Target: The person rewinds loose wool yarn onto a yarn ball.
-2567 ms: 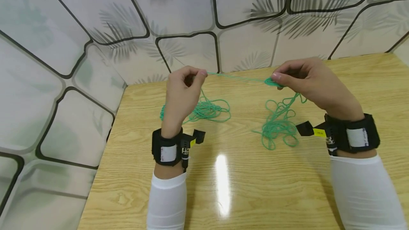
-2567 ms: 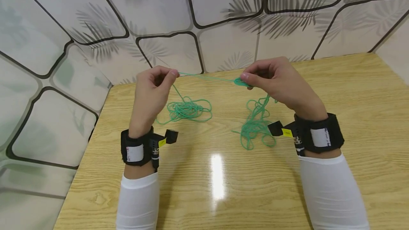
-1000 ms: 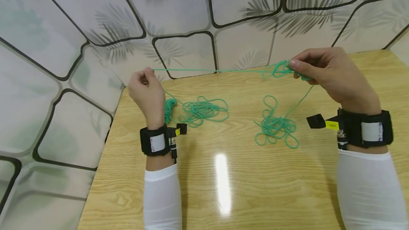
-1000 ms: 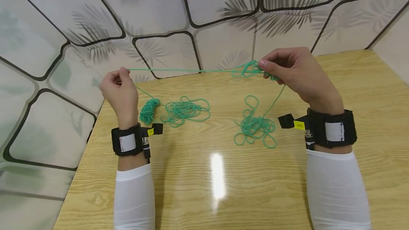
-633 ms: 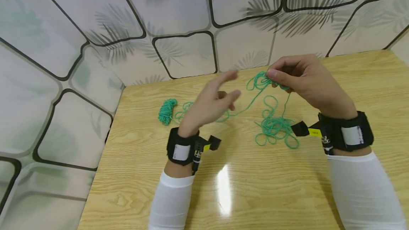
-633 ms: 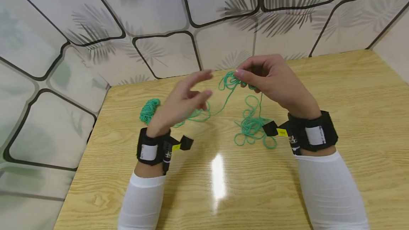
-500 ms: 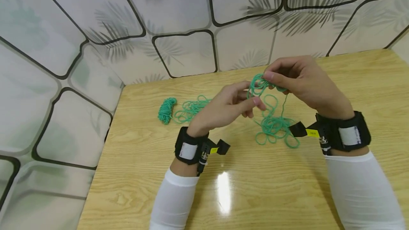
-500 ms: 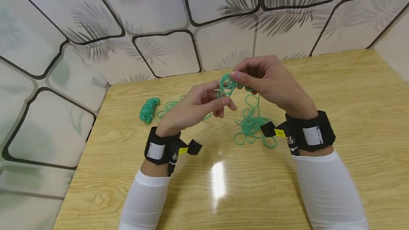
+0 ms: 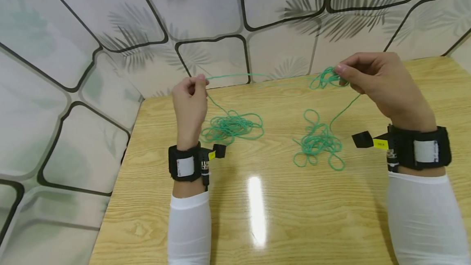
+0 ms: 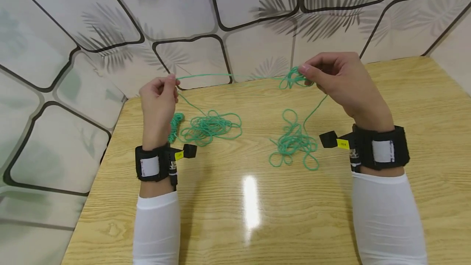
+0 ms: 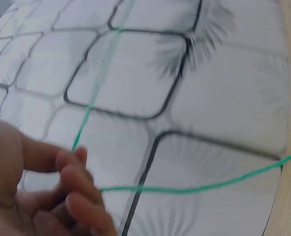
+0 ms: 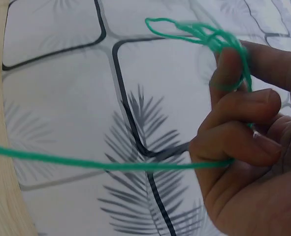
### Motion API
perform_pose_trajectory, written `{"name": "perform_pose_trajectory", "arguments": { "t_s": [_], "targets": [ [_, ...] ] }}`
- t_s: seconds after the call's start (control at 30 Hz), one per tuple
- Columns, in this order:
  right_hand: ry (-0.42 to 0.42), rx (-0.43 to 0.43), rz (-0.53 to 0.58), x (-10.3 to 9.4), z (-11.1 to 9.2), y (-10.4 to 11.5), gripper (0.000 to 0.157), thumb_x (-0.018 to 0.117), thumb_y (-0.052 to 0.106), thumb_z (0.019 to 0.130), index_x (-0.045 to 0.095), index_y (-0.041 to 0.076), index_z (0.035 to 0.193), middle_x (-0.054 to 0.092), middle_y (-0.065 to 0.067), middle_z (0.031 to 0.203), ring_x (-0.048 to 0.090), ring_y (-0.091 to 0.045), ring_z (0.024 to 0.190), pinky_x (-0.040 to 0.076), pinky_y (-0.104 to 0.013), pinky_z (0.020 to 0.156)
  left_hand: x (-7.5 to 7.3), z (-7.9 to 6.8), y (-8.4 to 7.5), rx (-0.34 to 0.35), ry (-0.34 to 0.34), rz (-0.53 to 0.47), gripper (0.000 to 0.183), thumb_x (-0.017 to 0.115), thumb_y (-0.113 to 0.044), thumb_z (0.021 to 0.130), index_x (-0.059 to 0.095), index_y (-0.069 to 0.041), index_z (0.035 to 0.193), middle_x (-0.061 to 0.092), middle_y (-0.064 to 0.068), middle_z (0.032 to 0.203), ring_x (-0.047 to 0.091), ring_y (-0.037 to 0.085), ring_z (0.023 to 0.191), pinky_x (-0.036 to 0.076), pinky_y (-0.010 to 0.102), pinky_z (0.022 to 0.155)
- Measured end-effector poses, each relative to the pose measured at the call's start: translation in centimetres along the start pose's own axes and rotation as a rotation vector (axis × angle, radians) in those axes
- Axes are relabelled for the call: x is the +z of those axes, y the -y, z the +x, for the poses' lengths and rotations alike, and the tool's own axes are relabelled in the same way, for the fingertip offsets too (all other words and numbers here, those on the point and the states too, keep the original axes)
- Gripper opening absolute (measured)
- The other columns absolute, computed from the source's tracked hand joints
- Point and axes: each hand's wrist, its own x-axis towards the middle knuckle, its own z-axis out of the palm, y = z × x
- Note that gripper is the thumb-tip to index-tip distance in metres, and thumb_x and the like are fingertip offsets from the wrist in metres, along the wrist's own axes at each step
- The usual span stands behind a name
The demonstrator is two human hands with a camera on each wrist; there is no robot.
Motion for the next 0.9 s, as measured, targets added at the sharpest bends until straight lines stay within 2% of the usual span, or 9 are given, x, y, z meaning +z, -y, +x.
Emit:
{"name": "perform_pose_trajectory", "arguments": {
  "t_s": [0.1, 0.2, 0.33, 0.43, 0.53, 0.63, 0.7, 0.77, 0.9],
  "targets": [
    [-0.029, 0.059, -0.083, -0.8, -0.1, 0.0, 0.032, 0.064, 0.016, 0.085, 0.06, -0.009, 0.103, 0.051, -0.006, 0.08, 0.038, -0.016, 0.064, 0.032, -0.024, 0.053, -0.9, 0.4, 0.7, -0.01, -0.16, 0.067, 0.031, 0.047, -0.027, 0.096, 0.064, -0.004, 0.088, 0.049, 0.008, 0.065, 0.036, 0.016, 0.051, 0.028, 0.028, 0.049],
    [-0.068, 0.113, -0.155, -1.7, -0.1, -0.1, 0.035, 0.064, 0.021, 0.085, 0.06, -0.007, 0.106, 0.05, -0.005, 0.085, 0.037, -0.017, 0.067, 0.034, -0.024, 0.054, -1.6, 0.7, 1.2, -0.039, -0.265, 0.106, 0.03, 0.046, -0.028, 0.096, 0.065, -0.006, 0.087, 0.046, 0.006, 0.061, 0.033, 0.014, 0.049, 0.027, 0.028, 0.05],
    [-0.15, 0.188, -0.222, -3.0, -0.1, -0.4, 0.037, 0.065, 0.028, 0.084, 0.063, -0.002, 0.105, 0.053, -0.004, 0.087, 0.035, -0.016, 0.063, 0.032, -0.024, 0.053, -2.3, 1.3, 1.9, -0.091, -0.383, 0.075, 0.029, 0.047, -0.026, 0.096, 0.064, -0.005, 0.085, 0.041, 0.003, 0.058, 0.031, 0.011, 0.047, 0.027, 0.027, 0.05],
    [-0.133, 0.284, -0.303, -4.3, -0.3, -0.8, 0.04, 0.063, 0.035, 0.084, 0.062, 0.004, 0.11, 0.057, 0.0, 0.092, 0.042, -0.014, 0.073, 0.034, -0.024, 0.065, -3.1, 1.6, 2.1, -0.127, -0.438, -0.057, 0.029, 0.046, -0.021, 0.096, 0.06, -0.002, 0.081, 0.041, 0.003, 0.057, 0.031, 0.01, 0.046, 0.026, 0.025, 0.048],
    [0.005, 0.363, -0.515, -5.9, -0.8, -1.2, 0.048, 0.062, 0.042, 0.084, 0.058, 0.01, 0.119, 0.054, -0.003, 0.103, 0.043, -0.016, 0.09, 0.034, -0.024, 0.075, -4.1, 1.6, 2.2, -0.182, -0.469, -0.252, 0.029, 0.045, -0.022, 0.097, 0.058, 0.0, 0.084, 0.045, 0.004, 0.061, 0.037, 0.011, 0.048, 0.031, 0.022, 0.048],
    [0.127, 0.375, -0.701, -7.1, -1.4, -1.6, 0.054, 0.062, 0.046, 0.083, 0.056, 0.009, 0.121, 0.049, -0.009, 0.105, 0.041, -0.019, 0.078, 0.038, -0.03, 0.058, -4.9, 1.7, 2.3, -0.242, -0.498, -0.477, 0.03, 0.043, -0.025, 0.097, 0.054, 0.003, 0.09, 0.048, 0.008, 0.069, 0.044, 0.014, 0.055, 0.036, 0.022, 0.052],
    [0.109, 0.364, -0.752, -7.5, -1.6, -1.8, 0.053, 0.063, 0.046, 0.082, 0.059, 0.006, 0.116, 0.05, -0.008, 0.1, 0.04, -0.017, 0.071, 0.034, -0.031, 0.051, -5.1, 1.8, 2.3, -0.281, -0.533, -0.611, 0.029, 0.043, -0.025, 0.097, 0.052, 0.002, 0.096, 0.051, 0.009, 0.075, 0.048, 0.017, 0.06, 0.04, 0.024, 0.057],
    [0.052, 0.363, -0.729, -7.6, -1.7, -1.8, 0.048, 0.062, 0.044, 0.083, 0.062, 0.006, 0.111, 0.054, -0.002, 0.094, 0.039, -0.015, 0.066, 0.031, -0.032, 0.046, -5.2, 1.9, 2.2, -0.293, -0.568, -0.686, 0.027, 0.043, -0.024, 0.097, 0.051, 0.002, 0.097, 0.054, 0.012, 0.079, 0.052, 0.019, 0.065, 0.043, 0.026, 0.061],
    [-0.148, 0.31, -0.605, -6.5, -1.3, -1.3, 0.036, 0.065, 0.038, 0.082, 0.065, 0.009, 0.103, 0.06, 0.012, 0.082, 0.045, -0.011, 0.073, 0.032, -0.028, 0.05, -4.7, 1.9, 2.0, -0.255, -0.537, -0.623, 0.028, 0.043, -0.023, 0.097, 0.052, 0.004, 0.097, 0.058, 0.015, 0.083, 0.056, 0.022, 0.069, 0.046, 0.029, 0.067]
  ]
}}
